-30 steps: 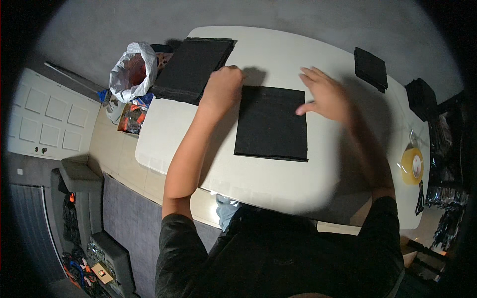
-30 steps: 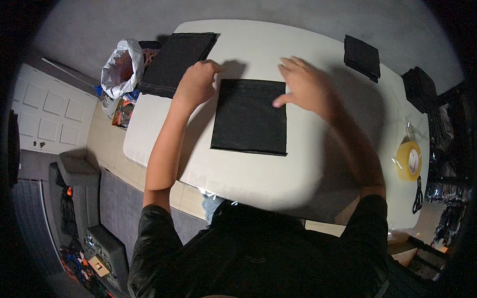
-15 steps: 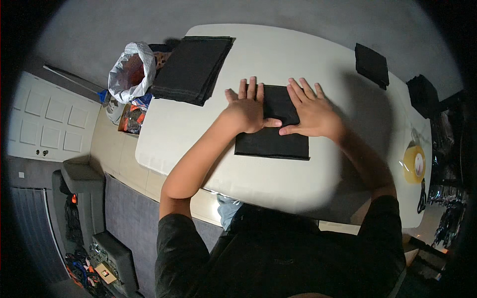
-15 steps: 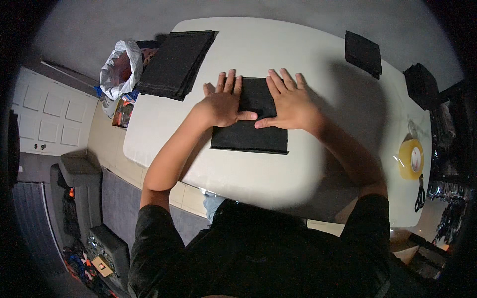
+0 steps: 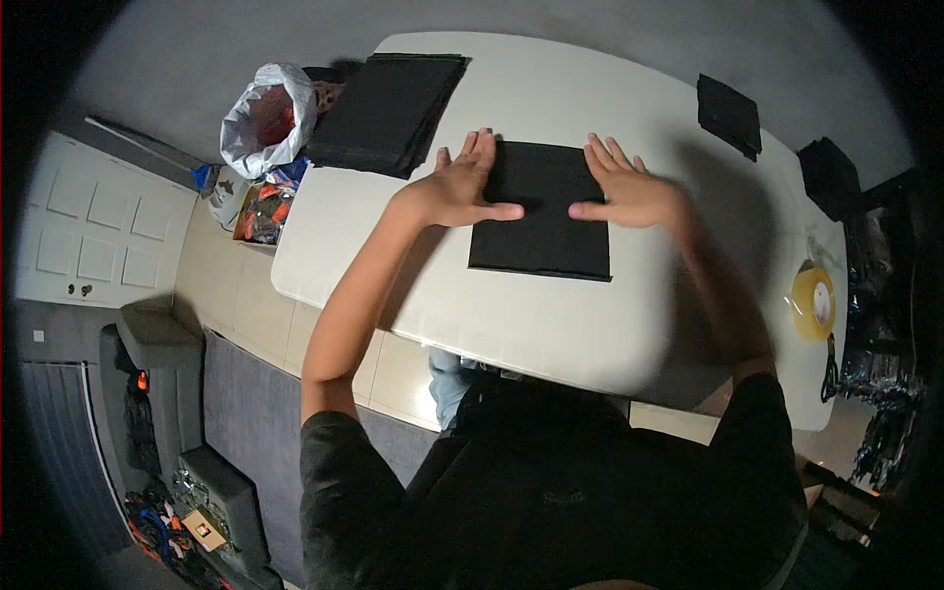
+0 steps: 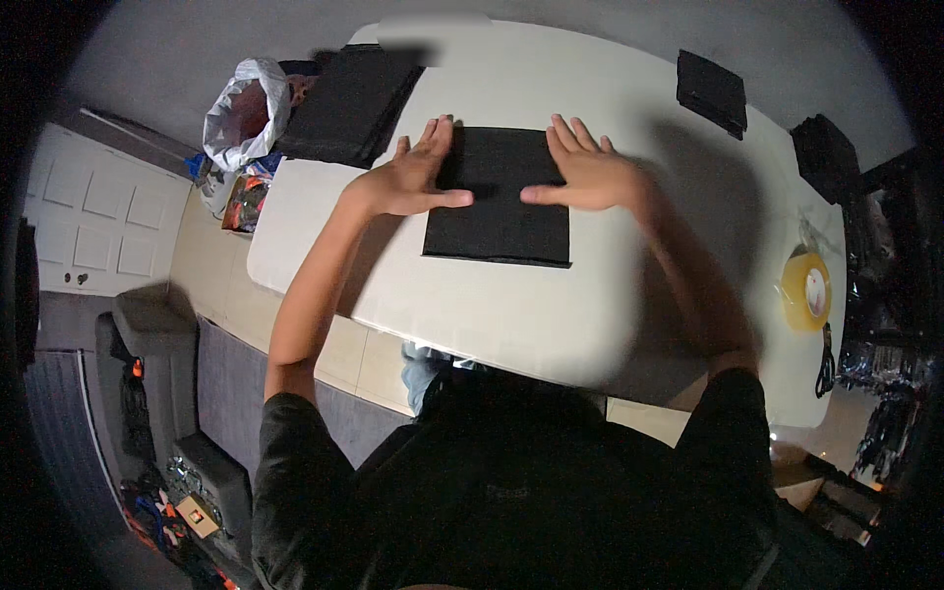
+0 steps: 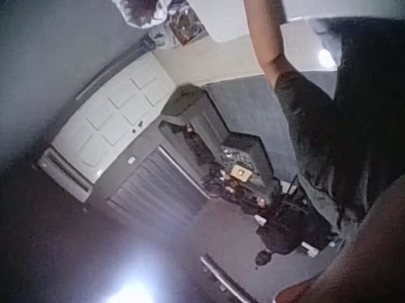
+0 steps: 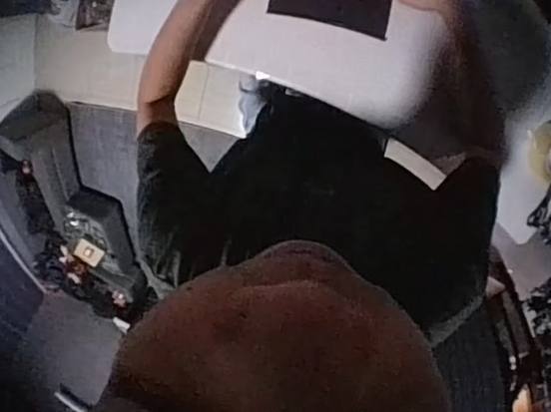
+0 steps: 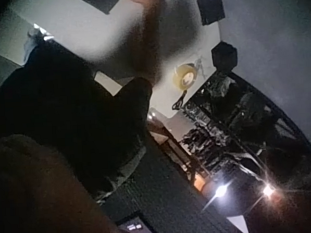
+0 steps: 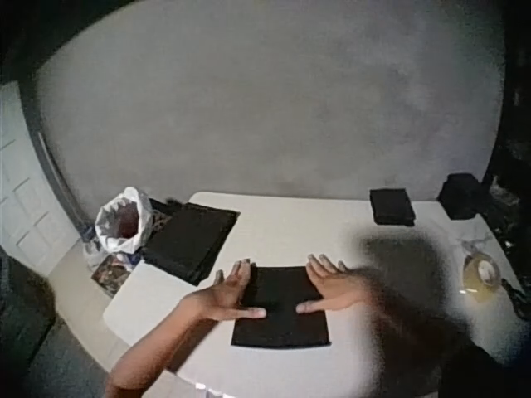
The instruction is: The recorder prepares adhesive tape on the edge of a table and then packages small items into black shipping envelopes.
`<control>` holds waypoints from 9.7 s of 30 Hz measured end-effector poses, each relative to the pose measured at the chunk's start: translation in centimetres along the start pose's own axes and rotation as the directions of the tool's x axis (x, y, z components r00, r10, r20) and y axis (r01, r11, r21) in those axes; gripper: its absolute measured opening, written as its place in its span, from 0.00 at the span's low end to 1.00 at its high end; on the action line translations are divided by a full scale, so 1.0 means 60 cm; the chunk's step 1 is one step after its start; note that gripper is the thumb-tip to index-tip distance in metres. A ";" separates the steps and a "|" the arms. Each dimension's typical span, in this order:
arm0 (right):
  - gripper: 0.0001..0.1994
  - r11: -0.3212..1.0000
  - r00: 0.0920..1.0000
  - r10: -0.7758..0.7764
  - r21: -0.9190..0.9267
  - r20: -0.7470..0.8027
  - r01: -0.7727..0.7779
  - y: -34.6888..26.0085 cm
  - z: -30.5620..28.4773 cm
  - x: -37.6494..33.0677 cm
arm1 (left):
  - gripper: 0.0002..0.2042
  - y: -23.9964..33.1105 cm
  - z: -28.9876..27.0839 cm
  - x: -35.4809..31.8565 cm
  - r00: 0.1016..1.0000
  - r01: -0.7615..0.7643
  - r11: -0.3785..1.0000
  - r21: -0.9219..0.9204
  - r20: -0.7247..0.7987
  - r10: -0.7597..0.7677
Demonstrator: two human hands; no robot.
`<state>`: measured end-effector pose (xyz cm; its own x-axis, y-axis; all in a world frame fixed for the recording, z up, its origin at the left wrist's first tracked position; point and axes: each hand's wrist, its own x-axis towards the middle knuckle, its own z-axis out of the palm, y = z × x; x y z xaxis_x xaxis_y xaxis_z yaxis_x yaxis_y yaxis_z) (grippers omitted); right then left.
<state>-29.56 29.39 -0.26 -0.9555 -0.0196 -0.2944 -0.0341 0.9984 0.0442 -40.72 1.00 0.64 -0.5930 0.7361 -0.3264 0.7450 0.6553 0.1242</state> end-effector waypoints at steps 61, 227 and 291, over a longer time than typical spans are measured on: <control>0.24 0.925 0.838 -0.010 0.313 -0.545 0.215 0.060 0.079 -0.019 | 0.24 -0.253 0.049 -0.451 0.175 -0.798 0.265 -0.541 -0.630 -0.757; 0.22 0.095 0.831 0.402 0.920 -0.384 0.379 0.157 0.144 -0.045 | 0.13 0.213 0.068 -0.014 0.922 -0.115 0.818 -0.564 -0.367 -0.124; 0.06 -0.510 0.959 0.272 0.834 -0.073 0.208 0.074 0.077 -0.122 | 0.10 0.174 0.128 0.014 0.527 -0.662 0.130 -0.738 -0.581 -0.621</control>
<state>-21.36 34.21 -2.33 -0.9474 0.2494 -0.2008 0.0629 -0.4699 -0.8805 -31.08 7.15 -5.54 -0.9520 0.0794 0.2955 0.2638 -0.2764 0.9241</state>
